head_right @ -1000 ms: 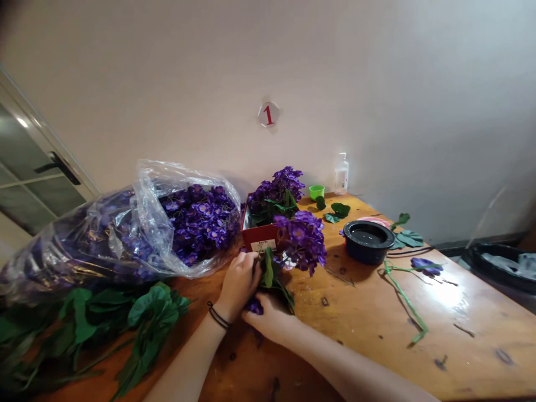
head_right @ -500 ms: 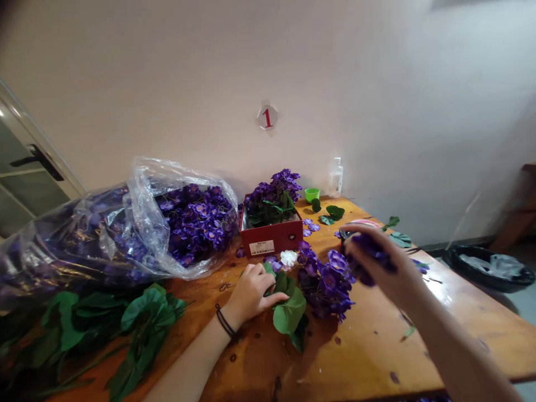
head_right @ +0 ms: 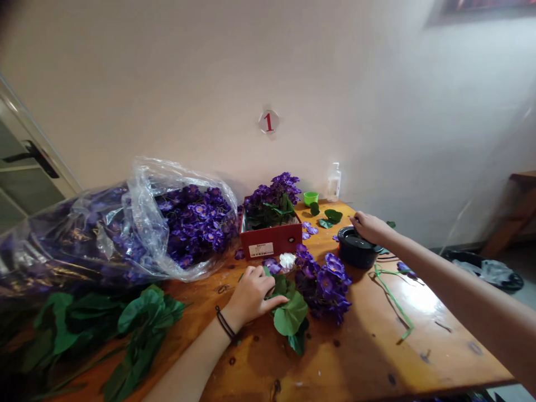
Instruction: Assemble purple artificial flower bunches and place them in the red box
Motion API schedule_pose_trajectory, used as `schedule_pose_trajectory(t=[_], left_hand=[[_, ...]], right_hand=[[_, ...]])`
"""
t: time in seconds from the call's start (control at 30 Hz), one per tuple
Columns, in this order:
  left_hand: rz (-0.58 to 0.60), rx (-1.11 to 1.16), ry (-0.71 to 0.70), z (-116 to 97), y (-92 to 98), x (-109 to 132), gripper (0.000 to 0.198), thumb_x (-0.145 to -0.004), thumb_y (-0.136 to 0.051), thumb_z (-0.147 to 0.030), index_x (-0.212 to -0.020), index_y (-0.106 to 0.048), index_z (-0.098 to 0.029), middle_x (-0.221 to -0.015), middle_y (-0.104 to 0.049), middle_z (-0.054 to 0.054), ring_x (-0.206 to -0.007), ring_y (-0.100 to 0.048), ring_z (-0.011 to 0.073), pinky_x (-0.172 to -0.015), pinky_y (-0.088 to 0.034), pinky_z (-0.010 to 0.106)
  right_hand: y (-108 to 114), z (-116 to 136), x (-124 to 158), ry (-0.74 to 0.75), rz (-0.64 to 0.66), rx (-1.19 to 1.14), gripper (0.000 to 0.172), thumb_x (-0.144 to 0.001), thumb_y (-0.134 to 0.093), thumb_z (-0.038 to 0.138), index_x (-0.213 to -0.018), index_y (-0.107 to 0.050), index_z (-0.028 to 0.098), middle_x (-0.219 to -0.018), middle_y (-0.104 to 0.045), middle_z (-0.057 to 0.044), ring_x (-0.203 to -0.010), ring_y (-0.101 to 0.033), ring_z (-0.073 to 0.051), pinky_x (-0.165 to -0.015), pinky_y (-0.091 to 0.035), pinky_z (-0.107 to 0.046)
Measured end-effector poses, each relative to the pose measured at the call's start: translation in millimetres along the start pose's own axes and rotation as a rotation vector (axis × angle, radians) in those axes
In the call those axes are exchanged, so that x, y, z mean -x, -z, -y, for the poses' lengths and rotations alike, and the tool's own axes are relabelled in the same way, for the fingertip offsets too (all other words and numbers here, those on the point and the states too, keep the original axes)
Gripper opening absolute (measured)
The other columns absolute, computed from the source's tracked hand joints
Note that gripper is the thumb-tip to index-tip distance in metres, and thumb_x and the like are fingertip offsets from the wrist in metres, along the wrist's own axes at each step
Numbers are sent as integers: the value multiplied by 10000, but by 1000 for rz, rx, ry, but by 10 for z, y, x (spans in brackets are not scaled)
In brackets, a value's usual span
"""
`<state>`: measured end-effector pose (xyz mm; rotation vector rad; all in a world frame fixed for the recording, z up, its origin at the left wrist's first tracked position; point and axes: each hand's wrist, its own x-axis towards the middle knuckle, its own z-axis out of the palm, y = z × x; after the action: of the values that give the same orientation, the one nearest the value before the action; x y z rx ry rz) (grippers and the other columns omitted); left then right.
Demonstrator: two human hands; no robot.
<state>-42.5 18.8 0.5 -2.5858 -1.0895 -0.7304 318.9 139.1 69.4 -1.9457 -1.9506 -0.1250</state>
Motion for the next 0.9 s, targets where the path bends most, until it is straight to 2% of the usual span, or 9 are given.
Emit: schedule_pose_trajectory(t=[0.13,0.3,0.5,0.77,0.9], left_hand=[[-11,-11,-11,1,-6,-2,438,-779,-583,-582,-626,-507,-179,-616,-601,-3,-721,-501,177,-657,-283,322],[-19,-27,-13,2,-11,-4,432,-776,-590,-579,-631,-513,-180,-613,-594,1,-724,-502,180,-652,-279,316],[-21,-32,-21,-1,-13,-4,428,-777,-595,-571,-632,-516,-177,-610,-594,2,-725,-511,178,-661,-284,315],[-50,-36,-30,-3,-21,2,429,-764,-606,-578,-629,-515,-182,-597,-576,-3,-711,-499,175,-667,-290,318],[-78,-41,-48,4,-24,3,417,-781,-596,-564,-630,-517,-183,-588,-569,-5,-706,-491,170,-674,-285,319]], right_hand=[[-105,-51,-45,18,29,22,299,-903,-374,329,-900,-597,129,-871,-675,-173,-781,-613,-278,-662,-371,-325],[-168,-45,-43,26,56,5,246,-902,-388,314,-851,-569,154,-839,-655,-163,-743,-591,-249,-659,-348,-326],[-115,-6,-15,1,48,-42,193,-901,-434,302,-818,-544,165,-829,-636,-151,-737,-569,-226,-669,-317,-321],[-4,56,5,-156,5,-141,178,-866,-494,300,-751,-553,178,-725,-613,-123,-675,-545,-212,-639,-301,-319],[22,65,14,-274,-142,-246,176,-879,-462,310,-822,-557,174,-778,-625,-127,-684,-533,-196,-643,-317,-304]])
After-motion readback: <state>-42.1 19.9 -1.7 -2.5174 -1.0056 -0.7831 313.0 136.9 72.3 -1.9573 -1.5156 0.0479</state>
